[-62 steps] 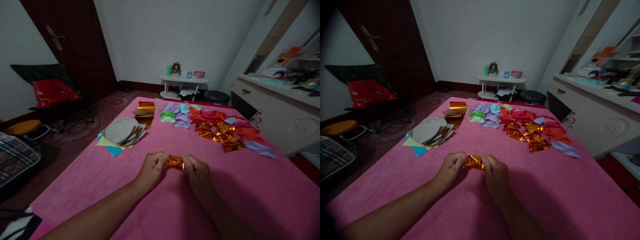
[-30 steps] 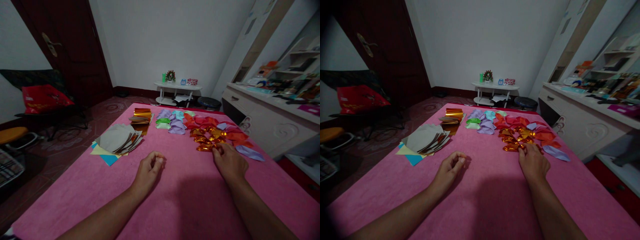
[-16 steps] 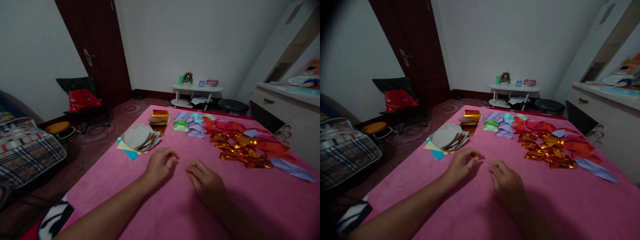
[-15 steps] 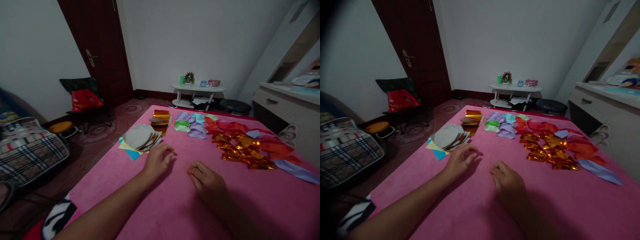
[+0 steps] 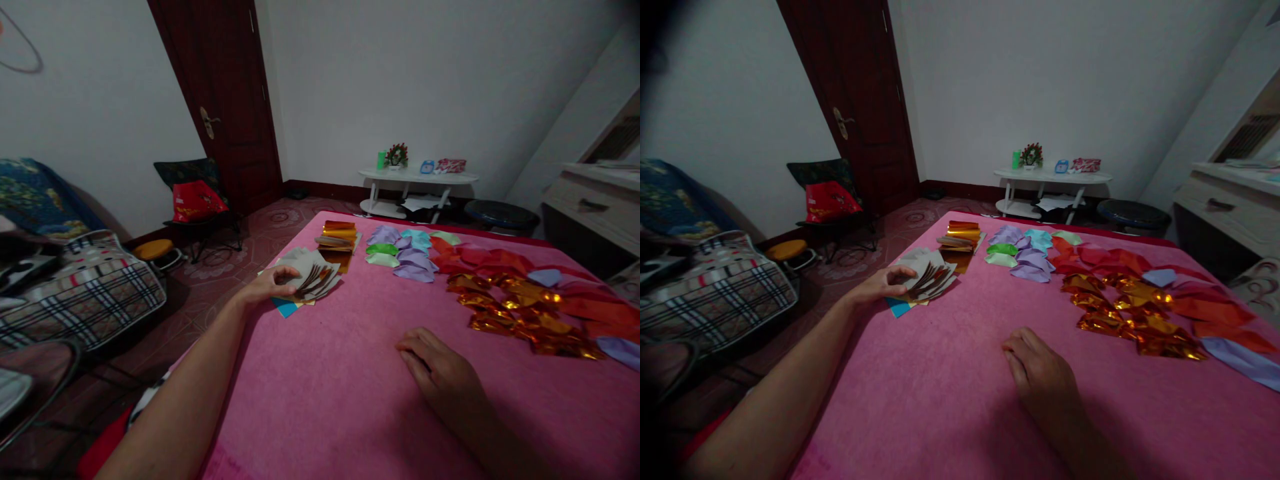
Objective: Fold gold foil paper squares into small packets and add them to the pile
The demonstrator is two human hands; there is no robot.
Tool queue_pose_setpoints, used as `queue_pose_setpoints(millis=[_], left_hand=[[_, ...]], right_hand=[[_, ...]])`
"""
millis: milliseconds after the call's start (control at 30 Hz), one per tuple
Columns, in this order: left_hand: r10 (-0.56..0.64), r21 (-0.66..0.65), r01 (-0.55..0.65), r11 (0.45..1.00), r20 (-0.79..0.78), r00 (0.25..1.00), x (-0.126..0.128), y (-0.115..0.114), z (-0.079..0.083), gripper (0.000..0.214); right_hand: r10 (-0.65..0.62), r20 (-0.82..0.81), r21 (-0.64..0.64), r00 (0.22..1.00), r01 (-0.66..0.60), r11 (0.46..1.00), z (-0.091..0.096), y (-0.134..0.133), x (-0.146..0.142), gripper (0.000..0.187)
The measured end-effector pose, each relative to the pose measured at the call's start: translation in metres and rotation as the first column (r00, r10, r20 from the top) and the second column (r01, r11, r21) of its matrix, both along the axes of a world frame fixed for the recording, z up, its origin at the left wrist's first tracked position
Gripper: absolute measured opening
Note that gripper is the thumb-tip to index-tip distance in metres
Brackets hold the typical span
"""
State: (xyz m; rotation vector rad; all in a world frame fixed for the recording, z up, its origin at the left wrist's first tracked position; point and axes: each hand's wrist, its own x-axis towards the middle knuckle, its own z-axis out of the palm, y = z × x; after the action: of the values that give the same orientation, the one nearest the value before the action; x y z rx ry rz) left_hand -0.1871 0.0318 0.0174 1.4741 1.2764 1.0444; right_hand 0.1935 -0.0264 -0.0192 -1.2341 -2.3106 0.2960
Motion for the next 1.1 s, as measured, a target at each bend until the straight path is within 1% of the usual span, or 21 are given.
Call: queue_pose_setpoints(millis=[67,167,300,400,533,667,833,900,933,1000,1033,1067,1100], left_hand=[[-0.075,-0.033,0.076,0.997,0.016,0.997,-0.002,-0.001,0.000,0.056],[-0.120,-0.019,0.120,0.993,0.000,0.993,-0.004,0.000,0.001,0.049],[-0.124,0.008,0.124,0.992,0.002,0.992,-0.008,0.001,0.001,0.035],[-0.127,0.002,0.127,0.992,0.036,0.991,-0.008,0.000,0.001,0.034],[-0.092,-0.016,0.093,0.996,0.057,0.994,-0.005,-0.002,0.002,0.033],[0.012,-0.044,-0.008,0.999,0.085,0.996,-0.004,0.000,-0.001,0.034],[0.179,-0.002,-0.180,0.984,0.082,0.980,-0.003,0.006,-0.014,0.036],[0.282,0.049,-0.287,0.957,0.090,0.955,0.001,0.009,-0.017,0.037],[0.340,0.088,-0.349,0.933,0.099,0.935,0.005,0.010,-0.017,0.037],[0.446,0.185,-0.462,0.867,0.122,0.887,0.018,0.009,-0.012,0.033],[0.478,0.238,-0.495,0.836,0.131,0.869,0.026,0.007,-0.007,0.030],[0.488,0.282,-0.505,0.816,0.134,0.863,0.037,0.004,-0.001,0.026],[0.470,0.317,-0.484,0.815,0.126,0.874,0.049,-0.001,0.005,0.023]], right_hand=[[0.006,-0.002,-0.012,1.000,-0.006,1.000,0.000,0.001,0.001,0.020],[-0.005,-0.021,-0.020,1.000,0.005,1.000,0.002,0.000,0.001,0.019],[-0.011,-0.037,-0.021,0.999,0.010,1.000,0.004,0.000,-0.001,0.019],[-0.009,-0.039,-0.018,0.999,0.009,1.000,0.004,0.001,-0.001,0.020],[0.001,-0.035,-0.036,0.999,-0.003,0.999,0.004,0.001,-0.001,0.020],[-0.008,-0.036,-0.043,0.999,0.006,0.999,0.005,0.000,0.000,0.020],[0.007,-0.032,-0.044,0.999,-0.009,0.999,0.004,0.002,0.000,0.020],[0.012,-0.029,-0.045,1.000,-0.013,0.999,0.002,0.003,0.001,0.020],[0.011,-0.031,-0.043,0.999,-0.012,0.999,0.001,0.002,0.001,0.019],[0.009,-0.041,-0.038,0.999,-0.010,0.999,0.000,0.001,0.001,0.019],[0.001,-0.058,-0.029,0.998,-0.003,1.000,0.001,0.000,0.000,0.019],[-0.014,-0.085,-0.016,0.996,0.013,1.000,0.001,-0.001,-0.001,0.018],[-0.039,-0.125,0.007,0.991,0.040,0.999,0.002,-0.002,-0.002,0.018]])
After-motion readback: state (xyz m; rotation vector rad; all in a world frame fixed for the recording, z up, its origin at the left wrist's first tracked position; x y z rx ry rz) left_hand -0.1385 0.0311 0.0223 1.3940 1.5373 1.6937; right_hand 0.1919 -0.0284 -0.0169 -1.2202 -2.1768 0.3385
